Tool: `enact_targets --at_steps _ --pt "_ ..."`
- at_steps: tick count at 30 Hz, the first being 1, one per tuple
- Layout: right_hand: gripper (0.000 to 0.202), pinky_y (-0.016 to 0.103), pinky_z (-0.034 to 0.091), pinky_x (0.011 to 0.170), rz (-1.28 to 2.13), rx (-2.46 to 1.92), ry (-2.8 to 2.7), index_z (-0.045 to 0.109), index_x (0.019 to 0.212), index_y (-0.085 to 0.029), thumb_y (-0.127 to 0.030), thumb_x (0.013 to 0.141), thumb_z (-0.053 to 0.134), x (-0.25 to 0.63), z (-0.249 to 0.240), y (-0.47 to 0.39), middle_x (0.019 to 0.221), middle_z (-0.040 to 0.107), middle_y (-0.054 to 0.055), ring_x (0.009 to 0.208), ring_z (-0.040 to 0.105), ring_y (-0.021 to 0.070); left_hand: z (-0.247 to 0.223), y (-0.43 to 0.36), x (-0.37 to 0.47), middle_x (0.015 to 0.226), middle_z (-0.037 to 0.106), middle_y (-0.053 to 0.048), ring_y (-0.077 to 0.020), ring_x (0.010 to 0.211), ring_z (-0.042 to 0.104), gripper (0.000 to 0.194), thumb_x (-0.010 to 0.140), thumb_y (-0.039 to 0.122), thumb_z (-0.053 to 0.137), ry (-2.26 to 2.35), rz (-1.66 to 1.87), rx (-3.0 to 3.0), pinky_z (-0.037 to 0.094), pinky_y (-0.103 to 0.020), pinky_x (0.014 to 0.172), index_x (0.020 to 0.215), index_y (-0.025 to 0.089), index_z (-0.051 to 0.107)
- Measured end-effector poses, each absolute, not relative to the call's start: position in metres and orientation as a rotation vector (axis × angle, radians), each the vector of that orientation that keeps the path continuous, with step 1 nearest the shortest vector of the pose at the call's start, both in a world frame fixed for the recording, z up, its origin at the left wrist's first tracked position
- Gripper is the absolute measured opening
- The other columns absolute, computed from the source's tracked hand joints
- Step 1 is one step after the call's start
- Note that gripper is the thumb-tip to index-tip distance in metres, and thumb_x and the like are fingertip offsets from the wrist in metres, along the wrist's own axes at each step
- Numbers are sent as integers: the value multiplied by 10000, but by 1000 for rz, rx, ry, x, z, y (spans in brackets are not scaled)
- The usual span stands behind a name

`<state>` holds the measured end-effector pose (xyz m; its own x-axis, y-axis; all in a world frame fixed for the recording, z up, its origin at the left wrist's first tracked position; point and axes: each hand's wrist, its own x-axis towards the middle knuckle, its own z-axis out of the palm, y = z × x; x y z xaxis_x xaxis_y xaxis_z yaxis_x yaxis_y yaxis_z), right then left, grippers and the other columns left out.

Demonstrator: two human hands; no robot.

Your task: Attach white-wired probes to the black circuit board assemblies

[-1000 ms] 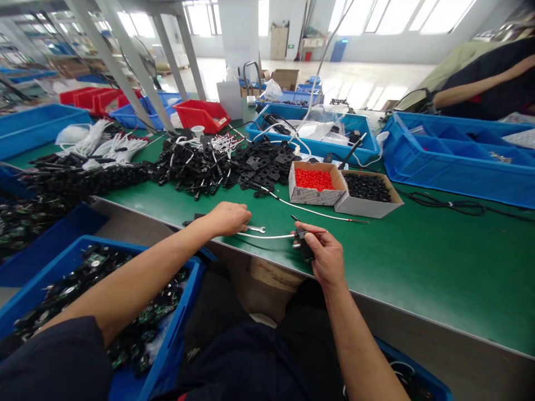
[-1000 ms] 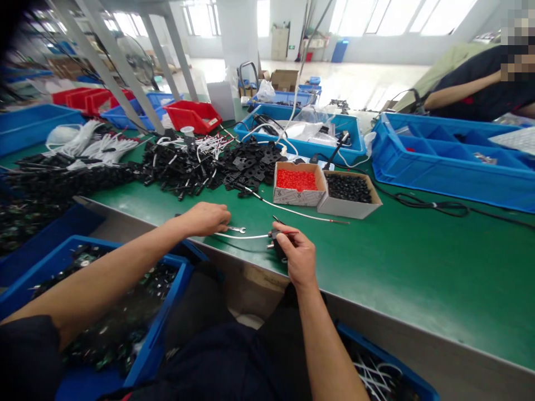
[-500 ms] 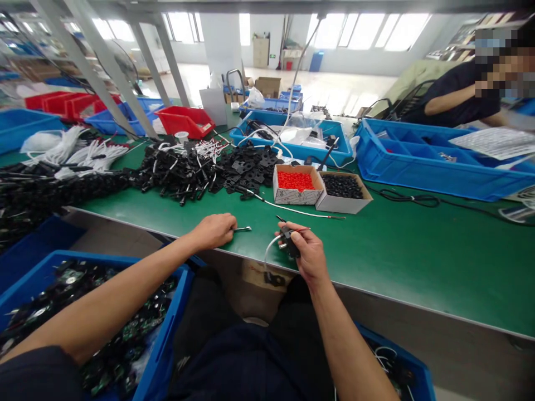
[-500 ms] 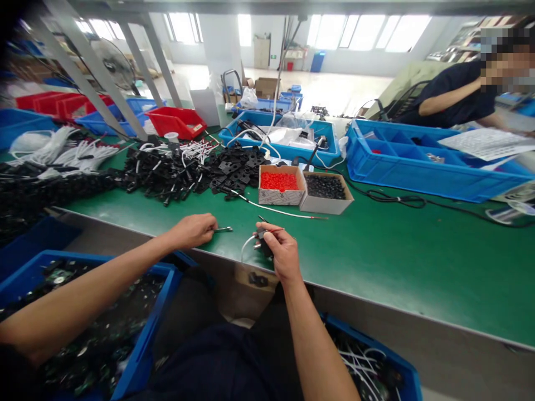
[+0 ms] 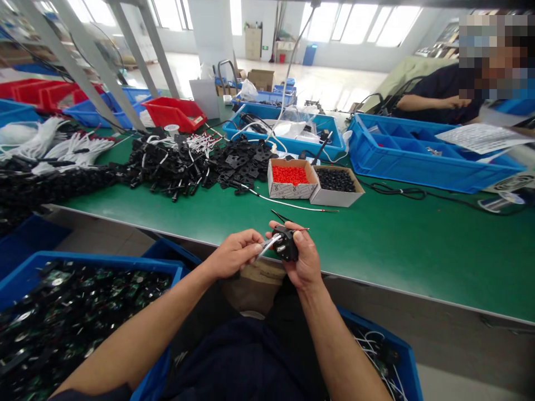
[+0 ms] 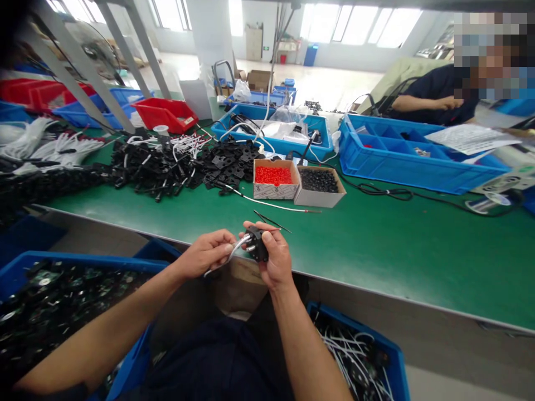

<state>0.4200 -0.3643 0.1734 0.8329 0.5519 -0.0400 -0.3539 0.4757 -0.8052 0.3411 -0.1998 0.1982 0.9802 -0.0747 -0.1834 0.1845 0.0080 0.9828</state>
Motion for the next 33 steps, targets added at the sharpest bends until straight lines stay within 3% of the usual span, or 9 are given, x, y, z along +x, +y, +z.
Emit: enact_targets --at_steps 7,18,23,26,28,31,33 --pt "524 385 554 865 590 -806 -237 426 1172 -171 -524 848 637 411 168 -357 1245 538 134 955 654 204 188 -214 332 534 453 66 -29 386 319 359 886 470 606 190 -167 1301 210 -132 365 851 154 441" --pt "490 314 563 793 648 -778 -335 410 1166 -172 -502 877 627 408 176 -361 1299 490 155 974 647 199 179 -237 332 484 481 58 -40 316 250 439 823 517 655 266 -68 1120 167 -157 327 773 175 383" --pt "421 319 535 901 676 -1150 -512 545 1132 -132 -486 910 597 420 182 -380 1225 548 128 1027 626 176 196 -190 341 622 569 -13 -88 542 481 356 880 464 592 -46 136 1960 336 -200 534 761 131 551" --pt "318 281 463 1023 456 -1646 -759 675 1075 -157 -417 896 631 427 188 -387 1147 592 71 1108 582 141 223 -172 345 722 604 -47 -148 706 550 304 924 414 547 -414 331 2698 322 -270 631 795 158 647" --pt "256 252 432 1044 137 -1853 -866 708 1053 -189 -376 893 637 427 190 -385 1146 591 45 1145 553 125 238 -177 342 744 589 -61 -174 712 550 291 949 372 503 -387 364 2974 295 -299 618 814 162 652" --pt "247 232 426 1041 -235 -1881 -789 705 1067 -178 -348 909 617 422 187 -372 1180 574 51 1172 533 119 247 -200 334 844 610 -66 -178 706 565 204 957 253 455 -138 223 2947 313 -294 589 993 157 631" --pt "273 234 432 1045 -272 -1808 -625 693 1079 -159 -360 913 613 417 184 -362 1182 572 59 1149 544 116 241 -215 328 854 621 -41 -156 728 580 218 963 213 435 -63 151 2682 365 -266 607 1122 164 575"
